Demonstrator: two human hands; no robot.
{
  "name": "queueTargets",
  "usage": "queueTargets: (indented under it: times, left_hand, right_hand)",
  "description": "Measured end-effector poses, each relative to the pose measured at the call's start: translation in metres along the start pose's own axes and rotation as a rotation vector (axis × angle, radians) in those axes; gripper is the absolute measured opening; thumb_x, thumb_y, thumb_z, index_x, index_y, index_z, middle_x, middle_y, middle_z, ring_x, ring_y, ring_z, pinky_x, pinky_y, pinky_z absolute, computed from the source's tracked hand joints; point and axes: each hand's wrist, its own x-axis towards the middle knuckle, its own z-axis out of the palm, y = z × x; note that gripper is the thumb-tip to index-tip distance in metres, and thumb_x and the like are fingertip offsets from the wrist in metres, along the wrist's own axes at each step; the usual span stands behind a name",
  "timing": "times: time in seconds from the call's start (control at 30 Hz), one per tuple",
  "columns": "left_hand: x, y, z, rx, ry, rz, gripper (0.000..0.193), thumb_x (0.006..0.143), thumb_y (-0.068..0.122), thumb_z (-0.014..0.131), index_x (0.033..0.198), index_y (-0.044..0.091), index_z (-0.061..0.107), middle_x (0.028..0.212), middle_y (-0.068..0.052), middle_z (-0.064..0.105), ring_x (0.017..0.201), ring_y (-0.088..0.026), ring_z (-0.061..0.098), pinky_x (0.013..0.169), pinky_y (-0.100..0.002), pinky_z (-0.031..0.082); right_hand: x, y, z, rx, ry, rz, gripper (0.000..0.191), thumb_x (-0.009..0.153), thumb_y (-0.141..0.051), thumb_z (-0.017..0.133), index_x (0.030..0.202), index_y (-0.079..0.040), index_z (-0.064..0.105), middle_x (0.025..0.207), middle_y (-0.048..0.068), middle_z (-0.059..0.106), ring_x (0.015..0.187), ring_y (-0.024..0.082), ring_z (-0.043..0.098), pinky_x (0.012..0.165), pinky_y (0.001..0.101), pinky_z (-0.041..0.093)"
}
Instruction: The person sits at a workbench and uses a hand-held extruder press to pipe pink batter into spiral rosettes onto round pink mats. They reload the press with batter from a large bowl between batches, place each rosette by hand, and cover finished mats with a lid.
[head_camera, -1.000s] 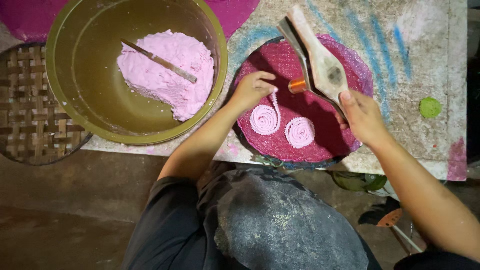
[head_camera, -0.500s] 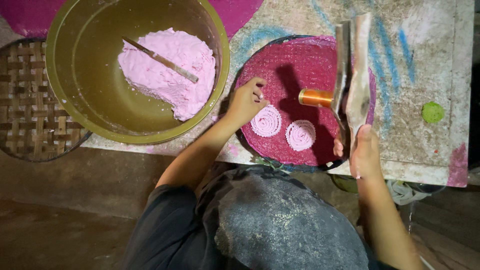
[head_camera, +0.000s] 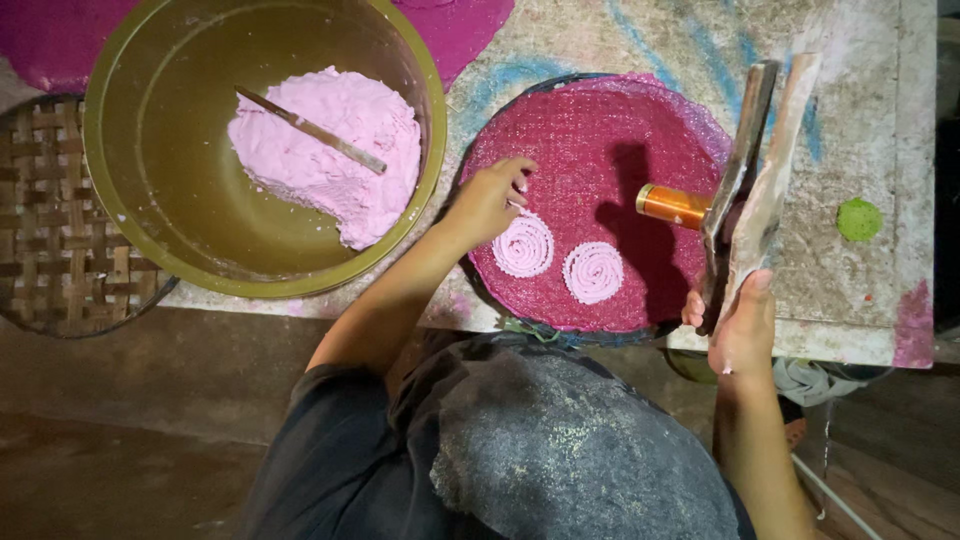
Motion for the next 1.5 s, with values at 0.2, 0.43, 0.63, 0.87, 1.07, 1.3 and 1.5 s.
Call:
queueTargets:
  times: [0.2, 0.43, 0.63, 0.87, 1.07, 1.3, 1.5]
  left_hand:
    - [0.005, 0.0, -0.006, -0.021, -0.02, 0.003, 0.061, 0.078, -0.015, 0.067, 0.134, 0.005, 0.054, 0.105, -0.012, 0.061, 0.082, -0.019, 0.075, 0.07, -0.028, 0.06]
    - [-0.005, -0.02, -0.002, -0.022, -0.012, -0.075, 0.06, 0.082, -0.014, 0.065, 0.137, 0.005, 0.052, 0.101, -0.012, 0.062, 0.08, -0.019, 0.07, 0.066, -0.029, 0.057]
    - [-0.004, -0.023, 0.007, 0.051, 0.047, -0.092, 0.055, 0.084, -0.001, 0.077, 0.133, 0.004, 0.051, 0.098, -0.013, 0.066, 0.078, -0.019, 0.072, 0.068, -0.032, 0.059]
    - [-0.005, -0.018, 0.003, 0.066, 0.036, -0.184, 0.064, 0.077, -0.002, 0.079, 0.134, 0.005, 0.051, 0.096, -0.014, 0.066, 0.073, -0.02, 0.072, 0.064, -0.034, 0.057]
    - [-0.005, 0.002, -0.008, 0.166, 0.005, -0.208, 0.067, 0.076, 0.001, 0.083, 0.135, 0.007, 0.051, 0.093, -0.013, 0.068, 0.075, -0.022, 0.071, 0.066, -0.036, 0.057]
    - [-0.036, 0.05, -0.091, -0.108, 0.287, -0.039, 0.008, 0.101, 0.006, 0.061, 0.095, 0.002, 0.066, 0.137, -0.007, 0.062, 0.106, -0.014, 0.074, 0.09, -0.027, 0.06]
    - [-0.027, 0.002, -0.192, 0.592, 0.323, -0.194, 0.032, 0.103, 0.019, 0.061, 0.125, -0.004, 0.066, 0.12, -0.024, 0.065, 0.107, -0.033, 0.064, 0.094, -0.043, 0.051]
  right_hand:
    - [-0.003, -0.003, 0.002, -0.007, 0.011, -0.02, 0.07, 0.107, -0.07, 0.04, 0.118, -0.003, 0.053, 0.078, 0.01, 0.052, 0.061, 0.02, 0.048, 0.057, 0.0376, 0.042]
    - [-0.006, -0.001, -0.002, -0.003, 0.014, -0.026, 0.071, 0.104, -0.072, 0.042, 0.117, -0.003, 0.055, 0.087, 0.009, 0.054, 0.063, 0.02, 0.05, 0.058, 0.038, 0.044]
    - [-0.004, 0.005, -0.003, 0.04, 0.028, 0.005, 0.07, 0.104, -0.072, 0.045, 0.116, -0.004, 0.054, 0.087, 0.009, 0.053, 0.065, 0.02, 0.05, 0.058, 0.0376, 0.043]
    - [-0.005, 0.005, 0.004, 0.034, 0.009, -0.007, 0.069, 0.104, -0.071, 0.046, 0.118, -0.004, 0.053, 0.087, 0.008, 0.052, 0.067, 0.019, 0.05, 0.059, 0.0366, 0.043]
    - [-0.006, 0.002, 0.005, 0.007, 0.037, 0.006, 0.073, 0.104, -0.072, 0.045, 0.119, -0.001, 0.053, 0.091, 0.009, 0.054, 0.069, 0.019, 0.051, 0.059, 0.0356, 0.043]
    - [-0.005, 0.002, -0.002, -0.024, 0.069, -0.027, 0.071, 0.104, -0.074, 0.044, 0.12, -0.005, 0.052, 0.089, 0.008, 0.053, 0.067, 0.019, 0.051, 0.058, 0.0362, 0.043]
    - [0.007, 0.002, -0.001, -0.005, 0.049, -0.038, 0.073, 0.104, -0.076, 0.044, 0.119, -0.005, 0.052, 0.09, 0.007, 0.052, 0.068, 0.02, 0.051, 0.059, 0.0361, 0.042]
